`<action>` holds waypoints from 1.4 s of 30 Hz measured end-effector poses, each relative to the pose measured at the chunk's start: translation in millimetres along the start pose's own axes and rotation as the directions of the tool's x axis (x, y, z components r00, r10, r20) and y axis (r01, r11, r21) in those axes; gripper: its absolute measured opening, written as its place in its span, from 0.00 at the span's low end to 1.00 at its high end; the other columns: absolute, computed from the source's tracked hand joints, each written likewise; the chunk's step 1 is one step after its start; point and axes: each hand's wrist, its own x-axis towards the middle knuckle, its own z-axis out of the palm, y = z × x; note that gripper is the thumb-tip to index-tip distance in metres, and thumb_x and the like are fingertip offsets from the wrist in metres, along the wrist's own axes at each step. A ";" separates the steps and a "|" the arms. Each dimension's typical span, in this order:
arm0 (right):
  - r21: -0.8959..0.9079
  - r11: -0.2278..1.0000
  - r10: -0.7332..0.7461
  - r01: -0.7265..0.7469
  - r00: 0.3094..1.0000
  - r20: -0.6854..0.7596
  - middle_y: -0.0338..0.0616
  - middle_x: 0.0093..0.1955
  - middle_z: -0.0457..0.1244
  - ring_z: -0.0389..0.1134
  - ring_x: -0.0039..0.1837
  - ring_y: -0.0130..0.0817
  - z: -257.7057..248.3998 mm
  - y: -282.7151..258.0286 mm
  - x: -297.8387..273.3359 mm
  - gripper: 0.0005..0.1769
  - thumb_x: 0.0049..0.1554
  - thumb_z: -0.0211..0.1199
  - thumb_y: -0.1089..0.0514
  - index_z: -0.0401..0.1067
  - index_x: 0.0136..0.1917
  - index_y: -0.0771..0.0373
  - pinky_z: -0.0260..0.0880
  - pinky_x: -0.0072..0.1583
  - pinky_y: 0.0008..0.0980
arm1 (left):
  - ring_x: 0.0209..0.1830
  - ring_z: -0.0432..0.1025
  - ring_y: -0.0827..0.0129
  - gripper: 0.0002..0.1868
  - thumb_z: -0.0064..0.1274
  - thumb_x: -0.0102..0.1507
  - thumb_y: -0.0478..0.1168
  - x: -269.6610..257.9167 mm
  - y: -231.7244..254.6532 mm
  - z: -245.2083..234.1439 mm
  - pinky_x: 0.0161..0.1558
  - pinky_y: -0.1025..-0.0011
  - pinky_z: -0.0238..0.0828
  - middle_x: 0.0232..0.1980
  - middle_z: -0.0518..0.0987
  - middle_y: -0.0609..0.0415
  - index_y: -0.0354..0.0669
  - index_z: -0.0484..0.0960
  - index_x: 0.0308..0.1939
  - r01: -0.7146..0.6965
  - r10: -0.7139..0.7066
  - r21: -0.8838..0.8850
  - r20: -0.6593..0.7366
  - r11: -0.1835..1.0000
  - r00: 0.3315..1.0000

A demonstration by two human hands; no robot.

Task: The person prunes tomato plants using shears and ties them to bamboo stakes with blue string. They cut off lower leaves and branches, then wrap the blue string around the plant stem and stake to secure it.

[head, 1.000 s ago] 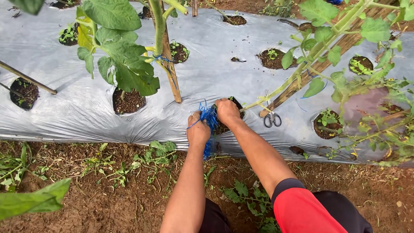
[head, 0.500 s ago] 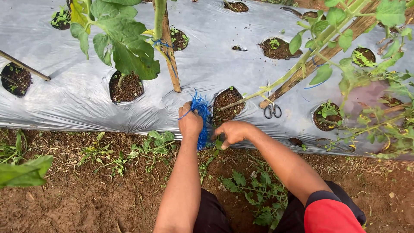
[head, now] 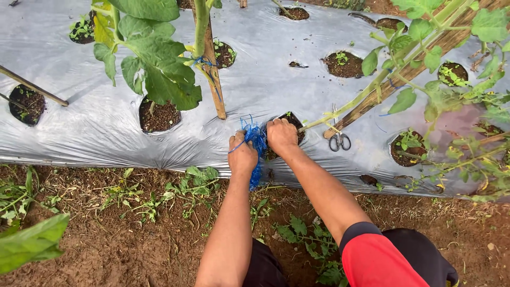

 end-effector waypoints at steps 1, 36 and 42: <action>-0.002 1.000 0.003 -0.003 1.000 -0.003 0.51 0.42 0.67 0.70 0.50 0.50 -11.8 -2.1 -0.6 0.15 0.59 0.52 0.53 0.76 0.47 0.63 0.74 0.47 0.49 | 0.58 0.74 0.39 0.20 0.50 0.64 0.36 0.7 -0.2 0.4 0.57 0.48 0.74 0.52 0.75 0.40 0.46 0.74 0.62 -0.004 0.004 -0.001 0.001 1.000 1.000; -0.150 0.904 -0.420 0.399 0.896 -0.144 0.49 0.37 0.69 0.73 0.44 0.44 -31.1 2.3 -39.4 0.08 0.58 0.60 0.59 0.79 0.43 0.62 0.76 0.42 0.41 | 0.53 0.76 0.36 0.20 0.47 0.66 0.38 -1.4 3.7 -8.3 0.54 0.44 0.75 0.52 0.75 0.43 0.50 0.75 0.62 0.067 -0.069 0.108 0.019 0.992 0.997; 0.420 0.907 -0.089 -0.014 0.970 0.225 0.55 0.47 0.68 0.72 0.54 0.54 -87.8 3.7 -41.8 0.09 0.63 0.57 0.59 0.75 0.53 0.65 0.76 0.52 0.51 | 0.53 0.76 0.36 0.18 0.47 0.66 0.37 -11.5 6.7 -21.8 0.53 0.46 0.75 0.51 0.75 0.42 0.49 0.75 0.61 0.040 -0.040 0.108 -0.004 0.993 0.999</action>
